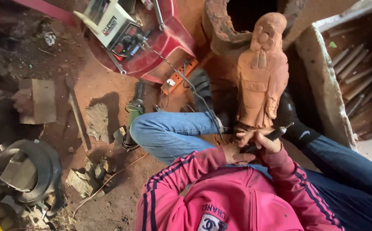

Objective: Using a rotary tool to carve intricate details into a wooden statue.

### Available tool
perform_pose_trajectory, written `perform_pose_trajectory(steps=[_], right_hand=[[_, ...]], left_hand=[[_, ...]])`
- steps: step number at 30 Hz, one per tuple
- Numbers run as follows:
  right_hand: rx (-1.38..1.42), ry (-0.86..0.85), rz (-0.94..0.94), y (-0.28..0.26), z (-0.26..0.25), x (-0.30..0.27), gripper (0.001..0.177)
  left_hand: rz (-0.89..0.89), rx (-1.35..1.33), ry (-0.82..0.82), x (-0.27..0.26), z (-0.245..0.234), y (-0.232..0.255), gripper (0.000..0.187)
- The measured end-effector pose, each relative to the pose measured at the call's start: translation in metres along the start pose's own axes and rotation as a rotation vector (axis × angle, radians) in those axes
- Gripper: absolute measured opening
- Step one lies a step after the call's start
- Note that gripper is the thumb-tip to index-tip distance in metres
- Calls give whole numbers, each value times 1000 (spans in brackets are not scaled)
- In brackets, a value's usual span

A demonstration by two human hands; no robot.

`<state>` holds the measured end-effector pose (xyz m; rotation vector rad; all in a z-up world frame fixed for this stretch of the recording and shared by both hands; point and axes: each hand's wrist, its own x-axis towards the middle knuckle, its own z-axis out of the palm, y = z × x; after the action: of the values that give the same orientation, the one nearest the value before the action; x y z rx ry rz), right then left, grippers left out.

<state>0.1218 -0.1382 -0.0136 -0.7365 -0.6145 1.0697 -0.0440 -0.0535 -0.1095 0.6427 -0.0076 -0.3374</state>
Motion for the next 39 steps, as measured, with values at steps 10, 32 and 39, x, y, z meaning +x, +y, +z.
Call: perform_pose_trajectory(steps=[10,32,39], right_hand=[[283,114,-11,11,-11,-20,46],[553,496,257,37,-20,-57,39],[594,557,311,37,-18,-59,41]], left_hand=[[41,564,591,-15,-10,153,28],[734,-535,939,-202,-196,362,40],[727,-479,976,-199,-181,365,39]])
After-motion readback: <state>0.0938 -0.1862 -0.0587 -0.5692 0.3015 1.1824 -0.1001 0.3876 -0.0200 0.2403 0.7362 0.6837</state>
